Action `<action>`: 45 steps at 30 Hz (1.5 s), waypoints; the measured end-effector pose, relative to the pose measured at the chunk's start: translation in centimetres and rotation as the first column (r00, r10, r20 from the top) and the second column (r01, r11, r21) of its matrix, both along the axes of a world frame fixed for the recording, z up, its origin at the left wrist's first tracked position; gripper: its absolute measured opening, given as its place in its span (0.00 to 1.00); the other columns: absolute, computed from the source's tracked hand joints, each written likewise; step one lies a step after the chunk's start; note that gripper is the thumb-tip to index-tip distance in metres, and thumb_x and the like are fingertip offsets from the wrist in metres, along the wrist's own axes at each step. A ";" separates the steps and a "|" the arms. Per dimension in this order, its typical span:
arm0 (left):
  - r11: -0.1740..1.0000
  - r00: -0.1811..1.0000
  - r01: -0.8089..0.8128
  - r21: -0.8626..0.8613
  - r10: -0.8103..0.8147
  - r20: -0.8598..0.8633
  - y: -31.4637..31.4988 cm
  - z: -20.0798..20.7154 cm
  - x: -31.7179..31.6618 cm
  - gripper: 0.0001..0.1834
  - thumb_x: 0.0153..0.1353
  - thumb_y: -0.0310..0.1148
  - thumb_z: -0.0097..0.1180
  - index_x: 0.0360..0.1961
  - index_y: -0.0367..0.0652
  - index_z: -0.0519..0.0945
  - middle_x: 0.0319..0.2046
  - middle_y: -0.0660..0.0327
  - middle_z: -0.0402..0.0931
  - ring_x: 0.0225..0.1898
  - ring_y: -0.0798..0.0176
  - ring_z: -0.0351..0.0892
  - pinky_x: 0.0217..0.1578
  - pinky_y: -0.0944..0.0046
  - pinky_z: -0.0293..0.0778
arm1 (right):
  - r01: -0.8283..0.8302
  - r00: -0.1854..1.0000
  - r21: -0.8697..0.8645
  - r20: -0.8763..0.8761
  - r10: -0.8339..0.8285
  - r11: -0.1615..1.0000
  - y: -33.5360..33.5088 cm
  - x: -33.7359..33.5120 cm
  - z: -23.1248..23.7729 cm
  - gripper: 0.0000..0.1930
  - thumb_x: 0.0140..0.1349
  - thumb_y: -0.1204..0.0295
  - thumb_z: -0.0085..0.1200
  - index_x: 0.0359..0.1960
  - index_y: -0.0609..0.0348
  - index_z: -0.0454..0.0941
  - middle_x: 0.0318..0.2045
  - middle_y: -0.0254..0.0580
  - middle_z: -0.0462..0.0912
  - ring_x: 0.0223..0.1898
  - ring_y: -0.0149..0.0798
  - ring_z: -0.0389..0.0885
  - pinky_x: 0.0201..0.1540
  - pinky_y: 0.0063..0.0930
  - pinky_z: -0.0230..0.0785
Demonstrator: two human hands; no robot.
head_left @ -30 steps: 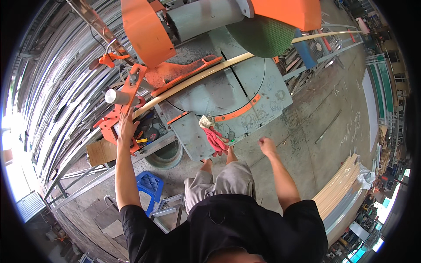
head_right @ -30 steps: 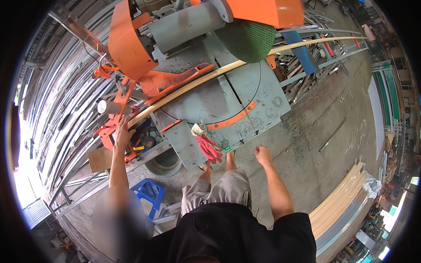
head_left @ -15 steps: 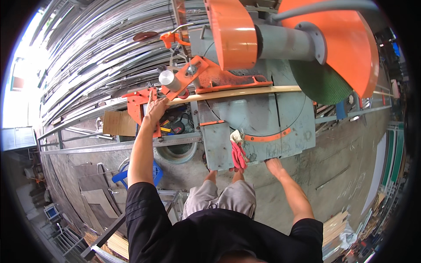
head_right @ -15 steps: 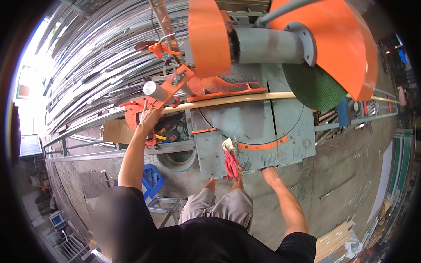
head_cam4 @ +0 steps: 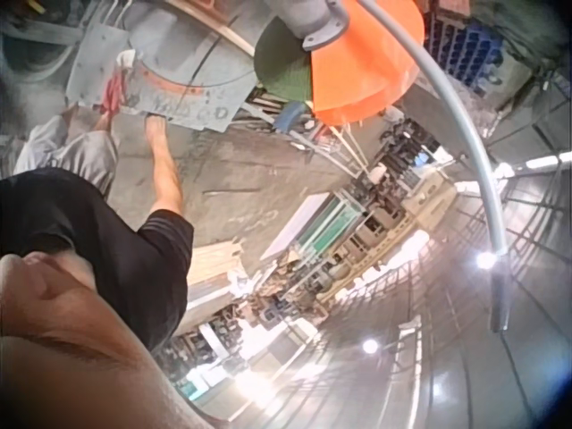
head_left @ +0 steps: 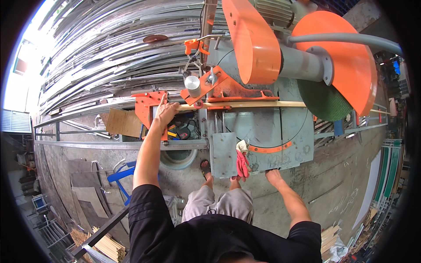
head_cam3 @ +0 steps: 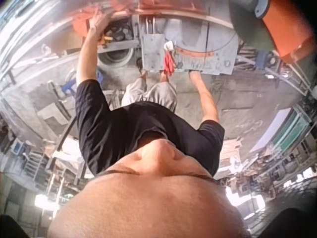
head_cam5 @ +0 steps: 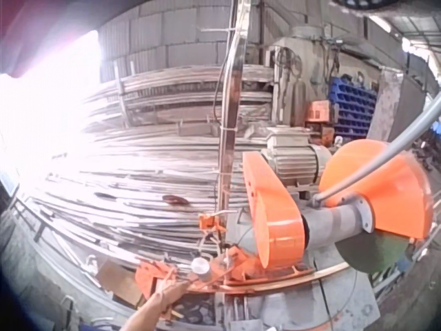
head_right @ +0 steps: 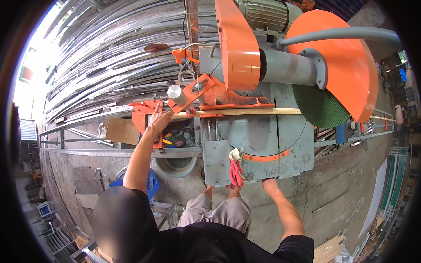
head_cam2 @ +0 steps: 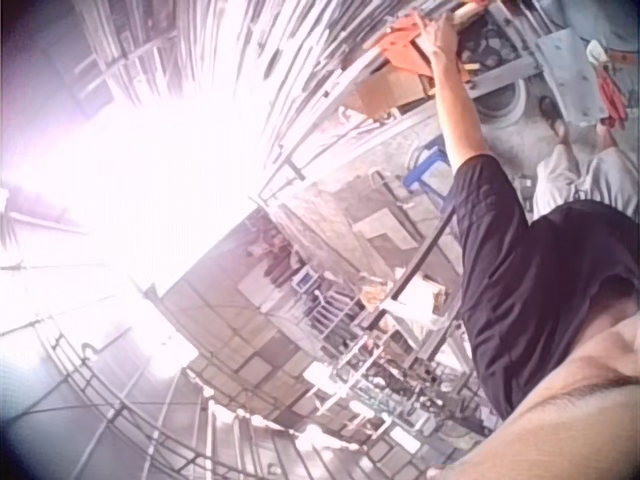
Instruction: The person picks up a metal tube, places it on a circular cold saw, and measures it using a tape measure. They proceed to cut the tube into several shorter segments and then place the cut pieces onto a metal frame.
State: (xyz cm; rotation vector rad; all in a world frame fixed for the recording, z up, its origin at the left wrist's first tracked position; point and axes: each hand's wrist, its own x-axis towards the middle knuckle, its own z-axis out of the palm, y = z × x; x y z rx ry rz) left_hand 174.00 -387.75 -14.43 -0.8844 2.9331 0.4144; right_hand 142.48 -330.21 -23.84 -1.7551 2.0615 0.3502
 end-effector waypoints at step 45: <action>0.234 0.688 -0.597 0.767 0.642 0.339 66.4 -6.3 34.4 0.29 0.64 0.51 0.50 0.60 0.43 0.75 0.61 0.47 0.70 0.65 0.54 0.66 0.63 0.58 0.61 | 0.703 0.709 -0.054 -0.029 -0.705 0.709 8.2 -11.3 -0.2 0.11 0.62 0.72 0.49 0.33 0.63 0.84 0.37 0.57 0.84 0.42 0.57 0.84 0.44 0.46 0.77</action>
